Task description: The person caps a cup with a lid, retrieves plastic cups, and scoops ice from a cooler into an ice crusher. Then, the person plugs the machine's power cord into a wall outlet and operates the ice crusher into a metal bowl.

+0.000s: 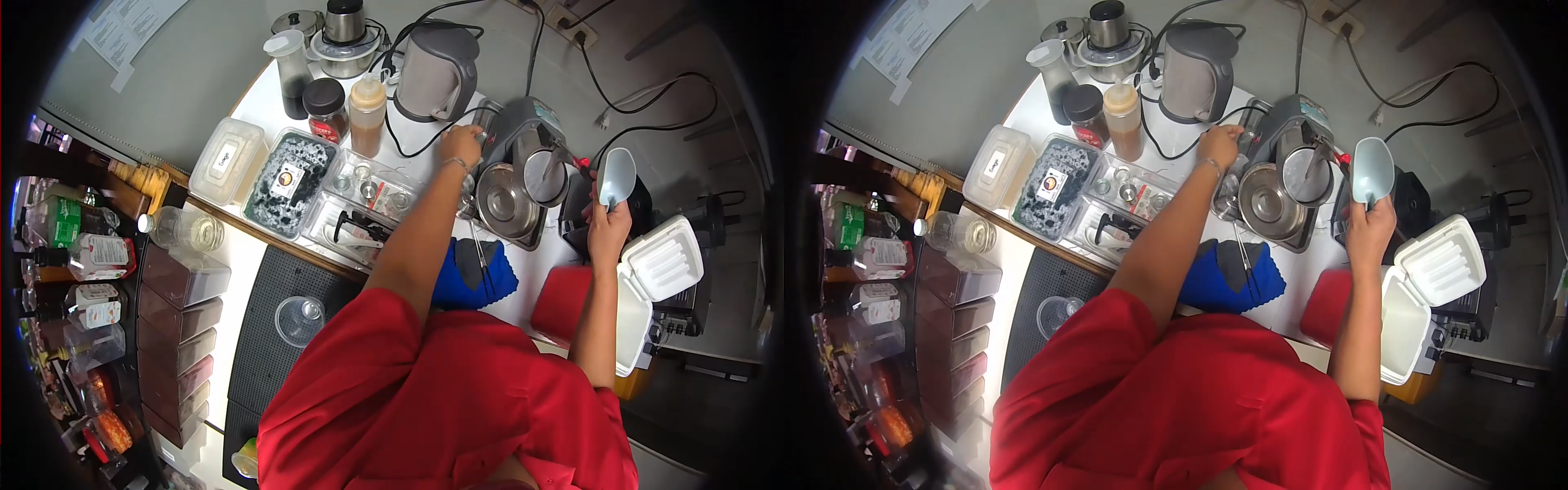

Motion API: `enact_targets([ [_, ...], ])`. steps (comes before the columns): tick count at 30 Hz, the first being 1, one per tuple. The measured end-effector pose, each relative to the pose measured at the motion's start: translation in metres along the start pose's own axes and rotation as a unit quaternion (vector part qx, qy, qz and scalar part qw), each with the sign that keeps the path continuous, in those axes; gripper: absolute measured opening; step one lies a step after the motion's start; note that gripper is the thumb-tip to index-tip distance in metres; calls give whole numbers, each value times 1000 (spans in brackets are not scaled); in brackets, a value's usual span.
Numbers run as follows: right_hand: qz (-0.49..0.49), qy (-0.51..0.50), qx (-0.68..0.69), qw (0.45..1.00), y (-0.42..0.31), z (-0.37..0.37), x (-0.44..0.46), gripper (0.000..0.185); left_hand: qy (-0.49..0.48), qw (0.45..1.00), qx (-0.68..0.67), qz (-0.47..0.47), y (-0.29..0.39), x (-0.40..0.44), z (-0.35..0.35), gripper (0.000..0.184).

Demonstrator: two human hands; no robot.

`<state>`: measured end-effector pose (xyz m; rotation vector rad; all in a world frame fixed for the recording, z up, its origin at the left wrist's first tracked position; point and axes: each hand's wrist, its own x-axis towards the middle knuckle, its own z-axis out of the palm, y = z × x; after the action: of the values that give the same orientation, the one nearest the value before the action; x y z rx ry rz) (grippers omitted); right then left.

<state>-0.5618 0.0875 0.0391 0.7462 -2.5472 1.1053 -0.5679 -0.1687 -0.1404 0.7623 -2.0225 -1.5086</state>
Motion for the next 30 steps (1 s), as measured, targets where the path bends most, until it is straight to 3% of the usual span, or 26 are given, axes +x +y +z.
enact_targets([
  [2,13,-14,-31,999,-16,-1,-3,15,-147,963,225,-28,-9,8,1,40],
  [5,-25,12,-6,1000,-21,-2,-3,13,-225,930,282,-71,-12,16,18,40],
  [8,-33,-35,-77,996,-20,-8,0,16,-214,928,296,-69,-19,16,34,43],
  [17,-43,-38,-19,998,-20,-6,-1,14,-200,919,340,-8,-21,15,35,45],
  [20,-38,-36,-14,999,-19,-6,0,14,-150,916,369,-43,-13,22,27,44],
  [30,-28,-55,-30,998,-20,-10,-1,13,-198,928,312,-48,-20,33,48,35],
])
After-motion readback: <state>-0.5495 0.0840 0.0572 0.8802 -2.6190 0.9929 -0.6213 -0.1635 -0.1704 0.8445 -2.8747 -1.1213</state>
